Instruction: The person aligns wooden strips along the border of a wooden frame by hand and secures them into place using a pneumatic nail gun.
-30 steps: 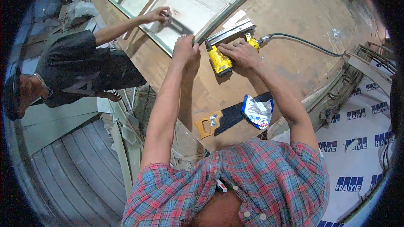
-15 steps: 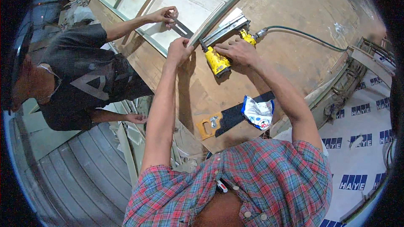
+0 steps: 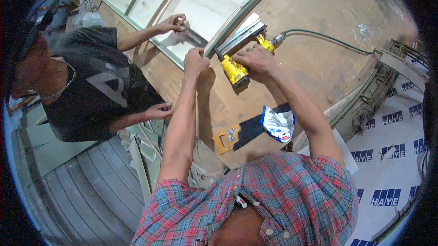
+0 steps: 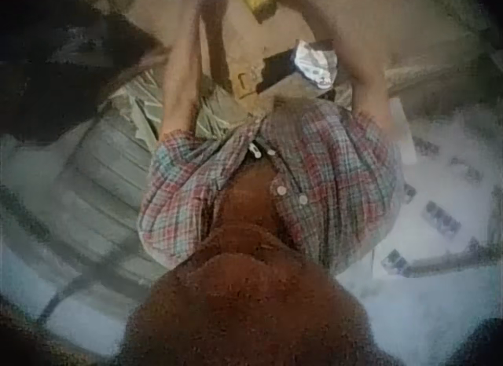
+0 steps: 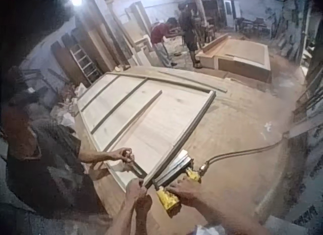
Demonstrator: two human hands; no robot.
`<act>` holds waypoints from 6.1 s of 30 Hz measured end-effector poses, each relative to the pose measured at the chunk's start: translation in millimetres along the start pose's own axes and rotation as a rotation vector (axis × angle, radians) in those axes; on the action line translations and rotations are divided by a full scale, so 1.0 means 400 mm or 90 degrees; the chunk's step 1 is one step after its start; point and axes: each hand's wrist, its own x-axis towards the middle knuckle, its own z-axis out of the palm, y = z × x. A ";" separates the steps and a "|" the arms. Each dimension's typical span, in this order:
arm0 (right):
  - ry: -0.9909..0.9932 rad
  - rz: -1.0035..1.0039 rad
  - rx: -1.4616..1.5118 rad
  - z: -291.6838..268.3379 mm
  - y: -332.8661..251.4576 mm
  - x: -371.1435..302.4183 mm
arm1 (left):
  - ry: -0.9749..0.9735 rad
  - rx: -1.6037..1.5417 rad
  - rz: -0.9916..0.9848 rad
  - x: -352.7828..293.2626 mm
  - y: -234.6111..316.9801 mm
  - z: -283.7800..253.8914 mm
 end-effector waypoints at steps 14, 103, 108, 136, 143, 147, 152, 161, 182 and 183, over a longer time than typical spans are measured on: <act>0.146 0.044 -0.009 -0.013 -0.072 -0.265 | 0.098 -0.175 0.074 -0.377 -0.067 -0.047; -0.106 -0.173 0.058 -0.202 0.462 -0.005 | 0.145 -0.151 -0.120 0.183 0.404 0.061; -0.091 -0.143 0.052 -0.199 0.446 -0.017 | 0.187 -0.114 -0.146 0.192 0.415 0.087; -0.074 -0.077 0.105 -0.224 0.506 -0.051 | -0.055 -0.151 0.042 0.360 0.373 0.069; -0.085 -0.076 0.093 -0.206 0.512 -0.057 | -0.044 -0.073 0.095 0.372 0.388 0.051; -0.095 -0.071 0.093 -0.194 0.521 -0.064 | -0.051 -0.018 0.142 0.387 0.408 0.047; -0.085 -0.080 0.110 -0.211 0.506 -0.047 | -0.057 0.032 0.143 0.375 0.384 0.070; -0.083 -0.079 0.083 -0.207 0.513 -0.052 | -0.046 0.069 0.095 0.374 0.439 0.052; -0.101 -0.043 0.088 -0.206 0.516 -0.050 | -0.059 0.096 0.051 0.352 0.447 0.078; -0.109 -0.044 0.074 -0.206 0.517 -0.051 | -0.057 0.079 0.046 0.352 0.451 0.078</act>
